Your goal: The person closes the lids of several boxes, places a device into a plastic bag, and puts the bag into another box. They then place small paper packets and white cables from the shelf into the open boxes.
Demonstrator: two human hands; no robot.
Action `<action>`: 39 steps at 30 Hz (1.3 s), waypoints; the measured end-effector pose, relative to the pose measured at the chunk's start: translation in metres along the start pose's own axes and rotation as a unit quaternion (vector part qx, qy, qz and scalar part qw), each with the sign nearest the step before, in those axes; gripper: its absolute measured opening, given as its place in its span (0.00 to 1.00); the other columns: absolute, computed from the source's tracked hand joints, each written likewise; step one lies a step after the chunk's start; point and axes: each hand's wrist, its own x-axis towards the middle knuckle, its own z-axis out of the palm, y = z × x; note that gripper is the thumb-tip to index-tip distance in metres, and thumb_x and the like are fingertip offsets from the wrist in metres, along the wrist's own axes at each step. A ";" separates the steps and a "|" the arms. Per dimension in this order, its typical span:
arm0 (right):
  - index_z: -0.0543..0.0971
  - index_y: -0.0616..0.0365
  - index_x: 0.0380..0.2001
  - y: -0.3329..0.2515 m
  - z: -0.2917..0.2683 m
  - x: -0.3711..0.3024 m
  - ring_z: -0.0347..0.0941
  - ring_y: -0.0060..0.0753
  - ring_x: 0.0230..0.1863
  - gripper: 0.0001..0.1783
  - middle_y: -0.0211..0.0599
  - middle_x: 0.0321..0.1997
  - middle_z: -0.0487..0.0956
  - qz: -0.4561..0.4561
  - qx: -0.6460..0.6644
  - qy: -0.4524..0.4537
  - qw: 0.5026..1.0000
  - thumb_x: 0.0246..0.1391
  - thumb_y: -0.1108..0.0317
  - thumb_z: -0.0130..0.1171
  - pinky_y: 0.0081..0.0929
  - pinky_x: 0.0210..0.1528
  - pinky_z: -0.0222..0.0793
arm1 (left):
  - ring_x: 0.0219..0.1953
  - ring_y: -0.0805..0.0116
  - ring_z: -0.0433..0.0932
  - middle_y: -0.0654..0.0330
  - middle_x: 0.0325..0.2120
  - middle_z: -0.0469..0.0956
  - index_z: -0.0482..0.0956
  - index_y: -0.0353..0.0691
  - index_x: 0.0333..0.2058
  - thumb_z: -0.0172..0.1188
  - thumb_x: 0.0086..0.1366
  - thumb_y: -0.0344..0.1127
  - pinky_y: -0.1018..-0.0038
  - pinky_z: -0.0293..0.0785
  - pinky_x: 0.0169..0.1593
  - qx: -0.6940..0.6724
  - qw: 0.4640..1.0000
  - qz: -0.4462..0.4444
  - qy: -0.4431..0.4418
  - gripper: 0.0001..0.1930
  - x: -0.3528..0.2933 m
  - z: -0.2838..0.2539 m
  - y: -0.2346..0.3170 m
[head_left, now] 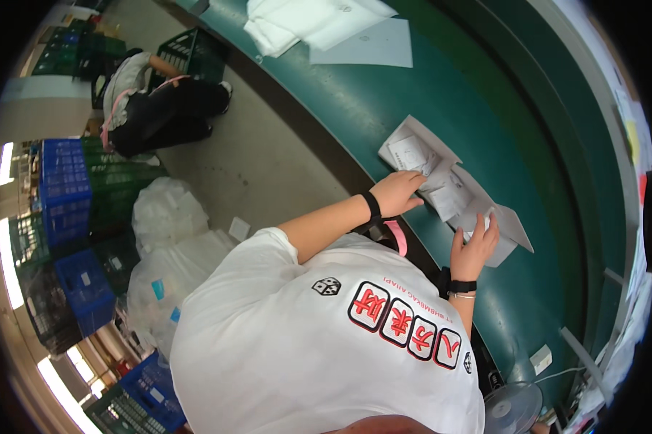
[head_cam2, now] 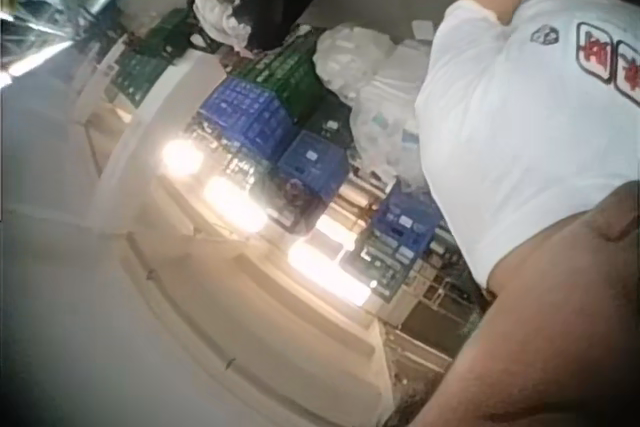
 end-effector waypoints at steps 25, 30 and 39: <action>0.74 0.63 0.48 0.040 0.045 -0.028 0.76 0.61 0.36 0.19 0.55 0.33 0.80 0.250 0.171 -0.008 0.953 0.55 0.64 0.59 0.47 0.39 0.71 | 0.39 0.36 0.78 0.36 0.34 0.79 0.70 0.28 0.42 0.52 0.65 0.35 0.49 0.74 0.46 0.064 0.986 -0.063 -0.138 0.14 0.033 0.011 0.024; 0.74 0.58 0.53 0.020 0.025 -0.036 0.74 0.55 0.47 0.25 0.51 0.48 0.77 0.232 0.008 0.071 0.970 0.50 0.66 0.65 0.45 0.45 0.72 | 0.39 0.36 0.78 0.37 0.36 0.79 0.70 0.28 0.44 0.57 0.65 0.39 0.50 0.74 0.46 0.069 0.982 -0.044 -0.168 0.18 0.030 0.014 0.032; 0.78 0.55 0.47 -0.007 0.028 -0.029 0.76 0.52 0.47 0.21 0.47 0.45 0.78 0.007 -0.053 -0.209 0.977 0.46 0.70 0.62 0.44 0.47 0.74 | 0.26 0.67 0.74 0.57 0.31 0.79 0.78 0.34 0.46 0.66 0.59 0.35 0.71 0.71 0.32 -0.129 0.969 0.041 -0.207 0.17 0.019 -0.081 0.066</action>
